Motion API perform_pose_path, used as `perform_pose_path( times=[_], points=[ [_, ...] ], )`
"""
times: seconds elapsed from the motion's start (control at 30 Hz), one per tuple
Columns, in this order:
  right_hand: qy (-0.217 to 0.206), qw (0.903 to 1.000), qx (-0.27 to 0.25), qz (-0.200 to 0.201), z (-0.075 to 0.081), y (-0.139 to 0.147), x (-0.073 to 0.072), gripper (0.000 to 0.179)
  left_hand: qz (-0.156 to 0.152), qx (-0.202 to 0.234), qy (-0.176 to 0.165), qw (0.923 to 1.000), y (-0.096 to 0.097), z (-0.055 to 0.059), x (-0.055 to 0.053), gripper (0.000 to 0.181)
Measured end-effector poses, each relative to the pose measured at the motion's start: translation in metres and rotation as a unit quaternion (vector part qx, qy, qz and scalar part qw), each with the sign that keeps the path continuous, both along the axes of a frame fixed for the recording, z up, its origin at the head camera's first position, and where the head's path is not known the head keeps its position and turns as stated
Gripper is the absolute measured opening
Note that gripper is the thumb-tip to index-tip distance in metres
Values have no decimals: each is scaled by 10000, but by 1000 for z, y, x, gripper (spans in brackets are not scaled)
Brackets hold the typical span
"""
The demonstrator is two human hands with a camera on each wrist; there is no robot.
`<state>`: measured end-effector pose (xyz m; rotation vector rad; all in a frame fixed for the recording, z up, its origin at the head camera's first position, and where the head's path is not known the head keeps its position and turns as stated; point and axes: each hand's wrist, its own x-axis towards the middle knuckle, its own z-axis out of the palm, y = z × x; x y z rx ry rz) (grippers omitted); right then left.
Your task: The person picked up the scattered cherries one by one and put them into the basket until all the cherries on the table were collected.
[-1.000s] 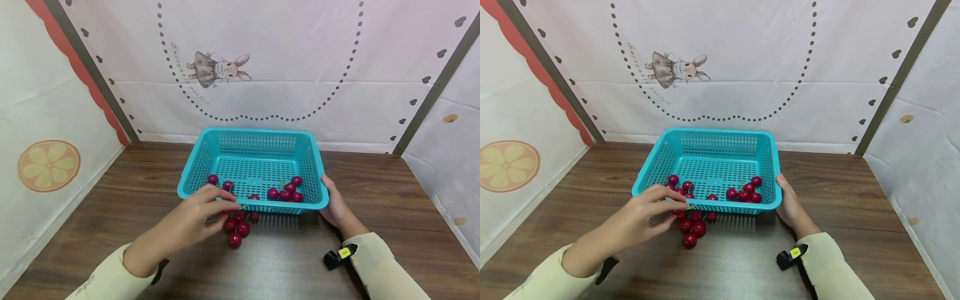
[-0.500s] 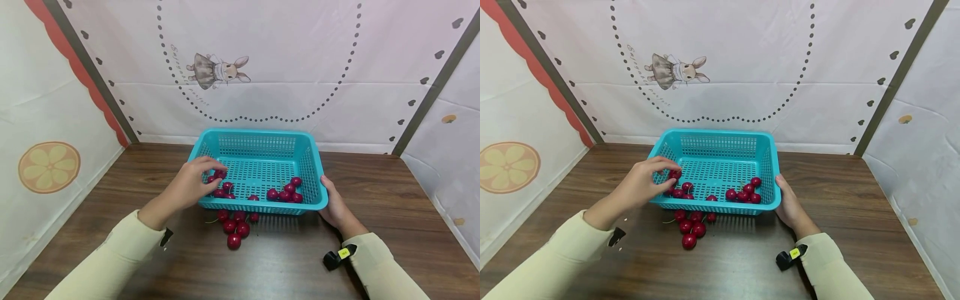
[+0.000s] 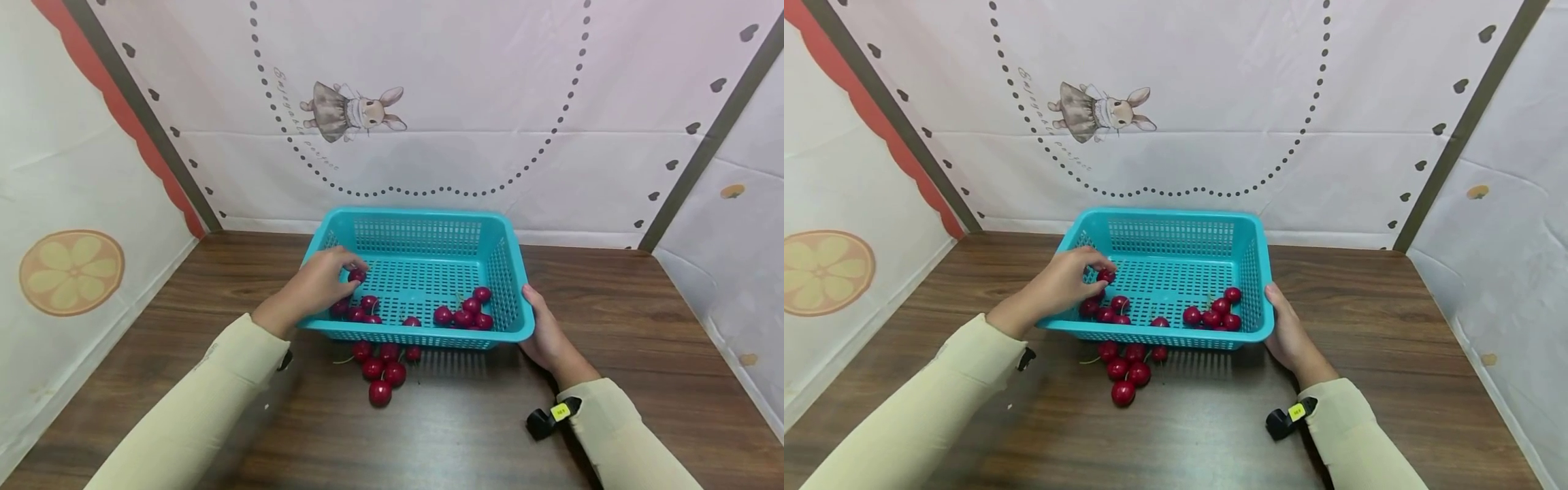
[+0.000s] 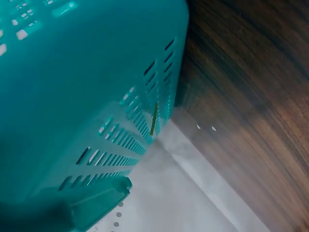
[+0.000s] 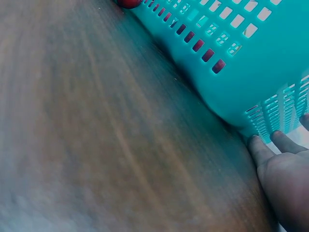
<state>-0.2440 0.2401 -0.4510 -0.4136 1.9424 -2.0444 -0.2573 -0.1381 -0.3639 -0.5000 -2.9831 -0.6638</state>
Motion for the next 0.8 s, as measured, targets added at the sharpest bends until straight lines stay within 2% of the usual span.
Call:
perform_pose_path(
  times=[0.2,0.4,0.6,0.8],
  points=[
    [6,10000,-41,23,1,0,1,73,-201,-270,-222,9992,4,-7,-8,34],
    [-20,10000,-47,-6,2,-1,0,73,-168,-544,-314,9979,6,-14,-11,36],
    [-4,10000,-57,-60,1,-2,0,72,-157,-656,-412,9969,7,-17,-12,32],
    [6,10000,-38,-39,1,-1,0,72,-223,-680,-413,9966,8,-18,-12,18]
  ],
)
